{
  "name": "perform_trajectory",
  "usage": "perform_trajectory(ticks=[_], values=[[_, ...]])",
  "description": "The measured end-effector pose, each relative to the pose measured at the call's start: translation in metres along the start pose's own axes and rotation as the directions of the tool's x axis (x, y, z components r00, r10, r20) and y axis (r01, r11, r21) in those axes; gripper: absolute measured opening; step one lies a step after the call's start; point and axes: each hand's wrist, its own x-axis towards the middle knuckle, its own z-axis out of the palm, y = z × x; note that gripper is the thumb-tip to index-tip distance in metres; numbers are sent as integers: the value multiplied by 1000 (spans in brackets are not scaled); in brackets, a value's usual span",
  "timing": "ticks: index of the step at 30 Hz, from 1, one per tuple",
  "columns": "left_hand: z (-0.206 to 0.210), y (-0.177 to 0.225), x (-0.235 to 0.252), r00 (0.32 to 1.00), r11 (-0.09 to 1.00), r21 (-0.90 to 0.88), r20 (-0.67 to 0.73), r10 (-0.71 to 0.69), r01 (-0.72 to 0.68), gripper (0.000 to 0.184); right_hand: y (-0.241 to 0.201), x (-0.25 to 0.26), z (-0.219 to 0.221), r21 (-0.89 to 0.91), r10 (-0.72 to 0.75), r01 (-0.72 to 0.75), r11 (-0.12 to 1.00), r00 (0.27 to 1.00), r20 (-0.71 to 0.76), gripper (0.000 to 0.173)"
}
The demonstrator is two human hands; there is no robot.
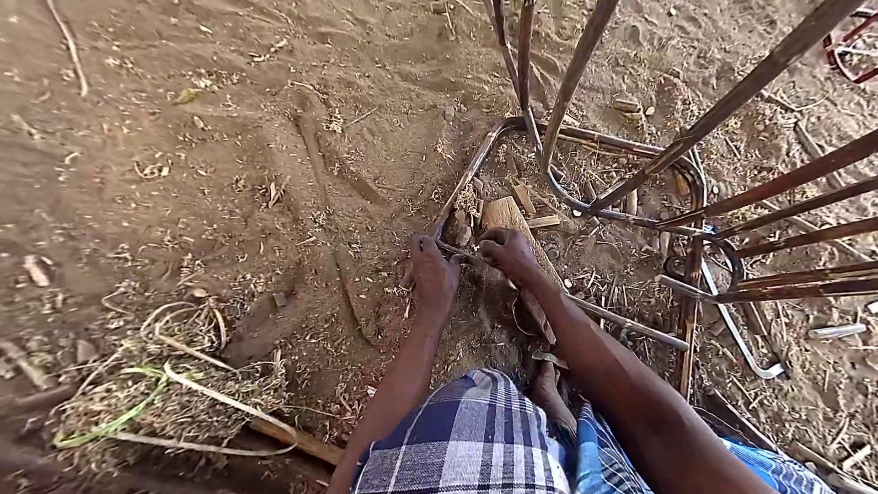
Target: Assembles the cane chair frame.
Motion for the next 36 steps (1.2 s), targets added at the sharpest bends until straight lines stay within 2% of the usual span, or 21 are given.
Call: perform_trajectory(ticks=[1, 2, 3, 4, 5, 10, 13, 15, 17, 19, 21, 23, 24, 26, 28, 31, 36], values=[[35, -17, -9, 973, 986, -109, 203, -105, 129, 49, 5, 5, 1, 30, -12, 10, 999, 999, 38, 21], [54, -28, -5, 889, 953, -141, 419, -188, 268, 52, 8, 8, 3, 51, -21, 17, 999, 997, 70, 20], [62, -33, 2, 806, 928, -122, 543, -236, 353, 56, 9, 11, 5, 57, -17, 12, 998, 996, 89, 20], [64, -35, 7, 751, 915, -91, 606, -261, 392, 59, 10, 13, 6, 50, -11, 6, 999, 996, 89, 19], [62, -34, 10, 724, 911, -72, 634, -272, 406, 59, 11, 14, 8, 45, -11, 7, 999, 996, 84, 20], [61, -30, 11, 723, 916, -52, 633, -278, 398, 57, 6, 14, 8, -14, -13, 14, 1000, 995, 98, 20], [62, -31, 9, 736, 931, -73, 635, -234, 358, 54, 8, 20, 11, -35, 56, -53, 998, 994, 90, 22], [64, -35, 5, 768, 957, -115, 625, -139, 267, 33, 9, 24, 14, -74, 89, -85, 994, 994, 56, 22], [67, -39, 1, 829, 979, -166, 559, -5, 117, 16, 0, 20, 12, -53, 50, -49, 997, 999, 19, 22], [62, -40, -3, 873, 967, -250, 460, 161, -47, 12, -7, 3, 8, 47, -29, 32, 998, 997, -72, 27], [43, -24, -5, 848, 924, -366, 448, 282, -114, 18, -7, -24, -3, 154, -152, 168, 974, 982, -113, 32], [14, 1, -12, 770, 895, -445, 565, 295, -17, 24, -1, -63, -20, 277, -201, 213, 937, 977, -72, 34], [2, 14, -18, 712, 876, -472, 648, 272, 95, 22, 3, -86, -30, 338, -194, 194, 921, 980, -34, 33], [-11, 38, -33, 567, 811, -504, 776, 275, 297, 17, 26, -132, -52, 425, -144, 112, 898, 989, 43, 30], [-15, 64, -50, 412, 737, -543, 827, 383, 403, 12, 55, -177, -78, 508, -56, 1, 861, 994, 94, 24], [-13, 111, -82, 176, 694, -538, 833, 524, 478, 9, 87, -244, -117, 543, 62, -82, 836, 997, 56, 21], [9, 187, -121, -14, 688, -561, 770, 638, 461, 14, 141, -308, -156, 641, 153, -15, 768, 975, -160, 21]])
